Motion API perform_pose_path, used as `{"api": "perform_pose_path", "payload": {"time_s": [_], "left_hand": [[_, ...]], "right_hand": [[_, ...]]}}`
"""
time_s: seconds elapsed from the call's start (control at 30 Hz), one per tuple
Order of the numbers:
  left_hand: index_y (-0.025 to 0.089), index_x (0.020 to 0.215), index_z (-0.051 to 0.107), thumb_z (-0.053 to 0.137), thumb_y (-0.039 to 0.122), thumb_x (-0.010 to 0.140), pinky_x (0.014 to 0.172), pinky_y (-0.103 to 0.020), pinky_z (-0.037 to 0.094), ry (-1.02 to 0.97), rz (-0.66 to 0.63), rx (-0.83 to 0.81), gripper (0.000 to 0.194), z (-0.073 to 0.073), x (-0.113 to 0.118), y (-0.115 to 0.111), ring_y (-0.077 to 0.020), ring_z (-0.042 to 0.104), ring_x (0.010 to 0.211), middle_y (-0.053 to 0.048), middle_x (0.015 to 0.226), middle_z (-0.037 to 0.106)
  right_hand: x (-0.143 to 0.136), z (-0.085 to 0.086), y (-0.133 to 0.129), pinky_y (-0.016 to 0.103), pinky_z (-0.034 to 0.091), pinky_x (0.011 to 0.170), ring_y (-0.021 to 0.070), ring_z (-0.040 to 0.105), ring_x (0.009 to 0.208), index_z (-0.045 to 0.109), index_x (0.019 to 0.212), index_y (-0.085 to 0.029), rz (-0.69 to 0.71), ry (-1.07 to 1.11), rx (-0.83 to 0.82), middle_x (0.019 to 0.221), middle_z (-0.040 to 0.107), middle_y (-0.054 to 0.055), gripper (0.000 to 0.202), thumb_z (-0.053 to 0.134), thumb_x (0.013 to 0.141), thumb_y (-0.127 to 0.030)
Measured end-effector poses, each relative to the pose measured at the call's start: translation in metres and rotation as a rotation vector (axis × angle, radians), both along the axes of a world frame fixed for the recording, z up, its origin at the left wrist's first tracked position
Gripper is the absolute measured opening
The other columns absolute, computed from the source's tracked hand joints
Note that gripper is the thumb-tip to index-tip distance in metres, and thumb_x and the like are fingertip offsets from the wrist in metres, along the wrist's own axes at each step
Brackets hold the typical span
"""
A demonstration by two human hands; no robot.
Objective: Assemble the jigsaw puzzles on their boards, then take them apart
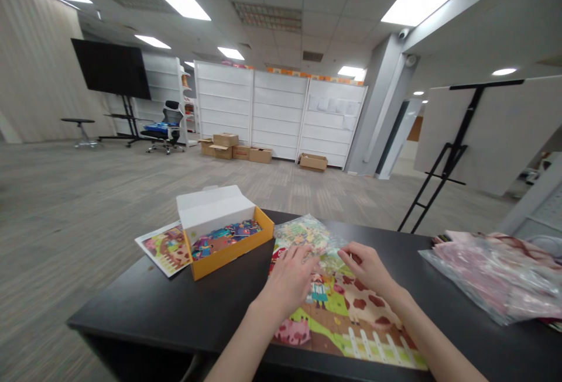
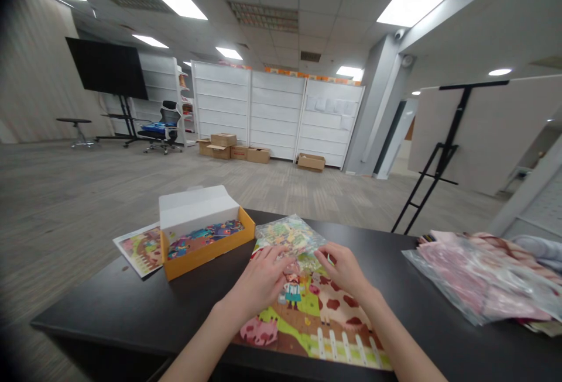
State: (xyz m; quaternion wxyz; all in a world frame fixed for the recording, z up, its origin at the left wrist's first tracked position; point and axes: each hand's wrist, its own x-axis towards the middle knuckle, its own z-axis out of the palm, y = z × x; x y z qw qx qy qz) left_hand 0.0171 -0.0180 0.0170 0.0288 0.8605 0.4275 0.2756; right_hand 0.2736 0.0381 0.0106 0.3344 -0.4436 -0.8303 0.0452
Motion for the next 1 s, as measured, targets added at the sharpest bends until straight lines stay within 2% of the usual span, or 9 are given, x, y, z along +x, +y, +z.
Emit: {"api": "perform_pose_path", "payload": {"time_s": [0.13, 0.3, 0.43, 0.53, 0.6, 0.67, 0.8, 0.9, 1.0], "left_hand": [[0.024, 0.112, 0.066, 0.054, 0.011, 0.091, 0.104, -0.047, 0.044, 0.132, 0.005, 0.064, 0.028, -0.005, 0.001, 0.003, -0.0293, 0.051, 0.127, -0.009, 0.130, 0.060], [0.021, 0.101, 0.068, 0.052, 0.007, 0.092, 0.090, -0.040, 0.050, 0.192, 0.030, 0.005, 0.023, -0.005, 0.010, 0.008, -0.0245, 0.064, 0.098, -0.008, 0.098, 0.070], [0.020, 0.097, 0.067, 0.050, 0.009, 0.093, 0.080, -0.032, 0.052, 0.044, 0.118, -0.012, 0.021, -0.001, 0.021, 0.009, -0.0213, 0.066, 0.093, -0.006, 0.098, 0.070], [0.021, 0.099, 0.066, 0.049, 0.011, 0.095, 0.079, -0.031, 0.053, -0.120, 0.114, 0.018, 0.020, 0.001, 0.034, 0.008, -0.0200, 0.067, 0.089, -0.005, 0.097, 0.071], [0.021, 0.098, 0.065, 0.049, 0.012, 0.095, 0.079, -0.031, 0.053, -0.218, 0.092, 0.038, 0.019, 0.002, 0.045, 0.005, -0.0196, 0.068, 0.088, -0.004, 0.095, 0.071], [0.021, 0.098, 0.064, 0.050, 0.011, 0.093, 0.077, -0.030, 0.053, -0.291, 0.062, 0.064, 0.018, 0.002, 0.059, 0.002, -0.0191, 0.068, 0.087, -0.004, 0.093, 0.071], [0.021, 0.098, 0.062, 0.050, 0.011, 0.092, 0.074, -0.030, 0.053, -0.307, -0.035, 0.133, 0.016, -0.001, 0.082, -0.005, -0.0189, 0.068, 0.082, -0.003, 0.089, 0.070], [0.020, 0.096, 0.061, 0.049, 0.013, 0.093, 0.075, -0.032, 0.054, -0.198, -0.157, 0.196, 0.013, -0.007, 0.094, -0.009, -0.0204, 0.068, 0.083, -0.004, 0.087, 0.069], [0.021, 0.102, 0.060, 0.052, 0.016, 0.093, 0.077, -0.034, 0.055, -0.115, -0.237, 0.194, 0.012, -0.008, 0.097, -0.012, -0.0216, 0.068, 0.086, -0.004, 0.090, 0.070]], "right_hand": [[0.000, 0.002, -0.002, 0.027, 0.039, 0.063, 0.0153, 0.055, 0.063, 0.066, 0.070, -0.020, 0.050, -0.059, 0.032, 0.070, 0.061, 0.004, 0.039, 0.051, 0.099, -0.042], [0.000, 0.007, -0.002, 0.028, 0.030, 0.055, 0.0126, 0.040, 0.051, 0.056, 0.050, -0.019, -0.013, 0.102, -0.003, 0.052, 0.047, 0.001, 0.055, 0.056, 0.095, -0.052], [0.010, 0.018, -0.006, 0.025, 0.029, 0.047, 0.0110, 0.039, 0.043, 0.064, 0.052, -0.017, 0.108, 0.091, -0.566, 0.045, 0.052, 0.001, 0.064, 0.055, 0.089, -0.068], [0.021, 0.028, -0.013, 0.022, 0.029, 0.041, 0.0095, 0.043, 0.038, 0.075, 0.073, -0.015, 0.274, 0.048, -1.033, 0.052, 0.064, 0.004, 0.066, 0.051, 0.087, -0.074], [0.023, 0.032, -0.017, 0.020, 0.030, 0.039, 0.0095, 0.048, 0.040, 0.076, 0.091, -0.015, 0.298, 0.122, -1.164, 0.063, 0.071, 0.007, 0.068, 0.051, 0.084, -0.078], [0.021, 0.033, -0.019, 0.018, 0.034, 0.040, 0.0102, 0.055, 0.043, 0.073, 0.098, -0.016, 0.230, 0.263, -1.196, 0.073, 0.075, 0.010, 0.072, 0.048, 0.083, -0.081], [0.015, 0.026, -0.013, 0.018, 0.040, 0.041, 0.0112, 0.059, 0.046, 0.068, 0.071, -0.014, -0.008, 0.409, -1.082, 0.066, 0.073, 0.010, 0.073, 0.046, 0.082, -0.083], [0.016, 0.019, -0.005, 0.019, 0.030, 0.035, 0.0097, 0.047, 0.036, 0.056, 0.052, -0.016, -0.108, 0.334, -0.944, 0.042, 0.056, 0.002, 0.066, 0.059, 0.078, -0.076], [0.022, 0.012, 0.002, 0.022, 0.022, 0.035, 0.0079, 0.037, 0.036, 0.052, 0.049, -0.018, -0.103, 0.352, -0.865, 0.038, 0.045, -0.003, 0.056, 0.071, 0.074, -0.064]]}}
